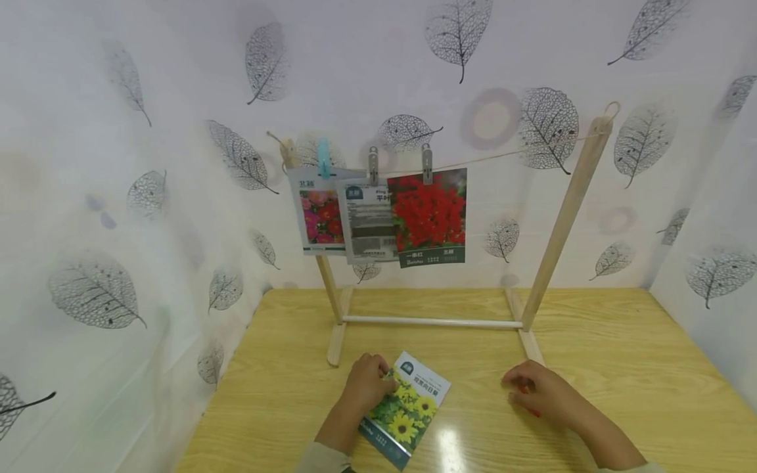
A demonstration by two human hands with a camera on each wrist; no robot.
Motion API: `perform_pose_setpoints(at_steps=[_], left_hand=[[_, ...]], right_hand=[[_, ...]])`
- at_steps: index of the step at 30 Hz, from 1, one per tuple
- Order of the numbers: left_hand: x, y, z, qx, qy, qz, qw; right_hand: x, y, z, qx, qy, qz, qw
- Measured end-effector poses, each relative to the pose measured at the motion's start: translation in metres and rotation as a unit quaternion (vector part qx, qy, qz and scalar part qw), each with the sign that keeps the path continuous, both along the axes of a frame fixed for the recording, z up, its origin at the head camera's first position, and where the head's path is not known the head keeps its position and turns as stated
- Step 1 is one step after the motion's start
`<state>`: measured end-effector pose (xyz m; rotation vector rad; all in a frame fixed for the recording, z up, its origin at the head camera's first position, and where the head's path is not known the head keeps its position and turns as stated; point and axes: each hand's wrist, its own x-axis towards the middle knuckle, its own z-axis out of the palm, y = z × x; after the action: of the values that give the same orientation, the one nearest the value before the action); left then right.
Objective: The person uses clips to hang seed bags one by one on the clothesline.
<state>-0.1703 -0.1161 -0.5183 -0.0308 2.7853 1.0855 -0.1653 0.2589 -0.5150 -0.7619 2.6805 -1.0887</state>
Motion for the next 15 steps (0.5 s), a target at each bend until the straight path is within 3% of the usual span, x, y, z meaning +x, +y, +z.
perform_pose_setpoints(at_steps=[6, 15], left_hand=[[-0.0007, -0.0004, 0.0003, -0.001, 0.002, -0.007, 1.0], [0.0017, -0.0026, -0.0005, 0.005, 0.018, -0.017, 0.9997]], right_hand=[[-0.0003, 0.001, -0.0001, 0.002, 0.002, 0.009, 1.0], [0.0034, -0.0034, 0.0047, 0.026, -0.014, -0.014, 0.9995]])
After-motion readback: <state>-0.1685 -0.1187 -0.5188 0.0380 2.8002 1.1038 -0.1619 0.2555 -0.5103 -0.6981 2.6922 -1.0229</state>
